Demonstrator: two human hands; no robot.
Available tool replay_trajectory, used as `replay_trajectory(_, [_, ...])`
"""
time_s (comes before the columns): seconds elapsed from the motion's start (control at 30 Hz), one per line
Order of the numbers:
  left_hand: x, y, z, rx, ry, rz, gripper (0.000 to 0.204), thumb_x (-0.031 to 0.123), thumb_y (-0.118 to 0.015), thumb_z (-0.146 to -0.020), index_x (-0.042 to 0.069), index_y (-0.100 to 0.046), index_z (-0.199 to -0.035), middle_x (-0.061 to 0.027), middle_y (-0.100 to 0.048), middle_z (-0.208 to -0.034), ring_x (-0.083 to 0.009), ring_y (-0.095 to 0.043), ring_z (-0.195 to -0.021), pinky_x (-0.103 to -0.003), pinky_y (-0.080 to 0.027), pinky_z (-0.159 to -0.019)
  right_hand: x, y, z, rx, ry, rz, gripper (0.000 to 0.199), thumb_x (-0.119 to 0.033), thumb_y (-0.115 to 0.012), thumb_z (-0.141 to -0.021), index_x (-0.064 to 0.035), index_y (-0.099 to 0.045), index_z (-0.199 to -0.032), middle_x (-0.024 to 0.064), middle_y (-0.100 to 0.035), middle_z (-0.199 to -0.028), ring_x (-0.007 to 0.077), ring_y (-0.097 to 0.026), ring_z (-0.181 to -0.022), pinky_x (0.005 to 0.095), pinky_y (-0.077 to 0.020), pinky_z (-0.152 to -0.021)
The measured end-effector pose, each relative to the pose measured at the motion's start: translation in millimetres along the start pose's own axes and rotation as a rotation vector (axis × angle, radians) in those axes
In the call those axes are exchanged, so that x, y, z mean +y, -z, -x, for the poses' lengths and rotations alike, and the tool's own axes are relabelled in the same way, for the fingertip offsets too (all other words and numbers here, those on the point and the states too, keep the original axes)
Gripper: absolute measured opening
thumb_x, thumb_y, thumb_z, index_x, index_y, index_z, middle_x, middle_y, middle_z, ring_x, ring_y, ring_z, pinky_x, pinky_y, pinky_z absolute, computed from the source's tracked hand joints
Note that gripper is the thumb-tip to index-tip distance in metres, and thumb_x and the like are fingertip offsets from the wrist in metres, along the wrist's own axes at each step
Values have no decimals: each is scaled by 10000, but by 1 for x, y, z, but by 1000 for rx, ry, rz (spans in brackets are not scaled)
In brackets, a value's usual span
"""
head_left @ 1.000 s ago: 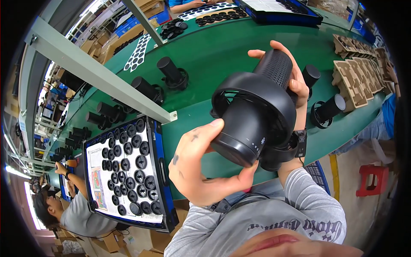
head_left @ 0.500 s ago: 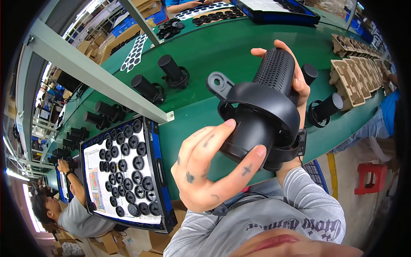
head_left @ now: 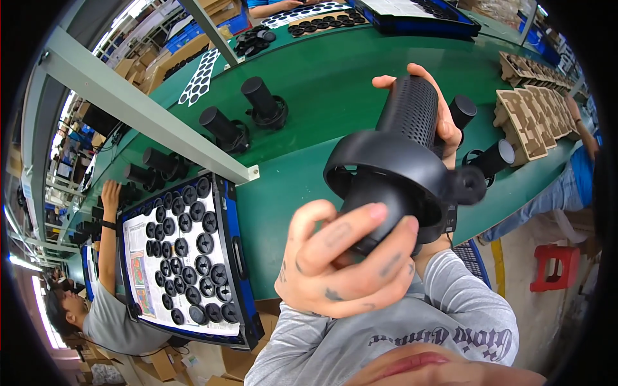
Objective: Manual assembly of professional microphones by attaching plastic housings and rubber seals.
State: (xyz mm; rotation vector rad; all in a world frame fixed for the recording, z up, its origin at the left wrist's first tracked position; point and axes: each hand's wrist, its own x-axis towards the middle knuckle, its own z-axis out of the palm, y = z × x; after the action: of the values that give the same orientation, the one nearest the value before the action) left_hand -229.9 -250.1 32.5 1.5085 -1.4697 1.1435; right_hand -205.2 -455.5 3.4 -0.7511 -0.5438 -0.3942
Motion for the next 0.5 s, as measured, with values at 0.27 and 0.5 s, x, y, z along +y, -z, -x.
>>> replay_trajectory(0.27, [27,-13,-12,-5,1,2,96,151,-701,-605,207,-669,-677,143,-663,-822,-76,-582,-834,-337,-265,-586,9,49,-8,-276,64,-269,718,-105,-774,-677,-85,-442,-1313,312,-403,-1289,345,-659,-934,407,-605,-778])
replay_trajectory(0.5, [16,-19,-13,188,-2,137,329,82,-700,-613,191,-710,-923,16,-619,-1044,-205,-618,-870,-320,-349,-586,31,39,-1,-301,161,-331,555,-119,-668,-811,-179,-444,-1316,196,-384,-1322,301,-623,-984,406,-591,-818])
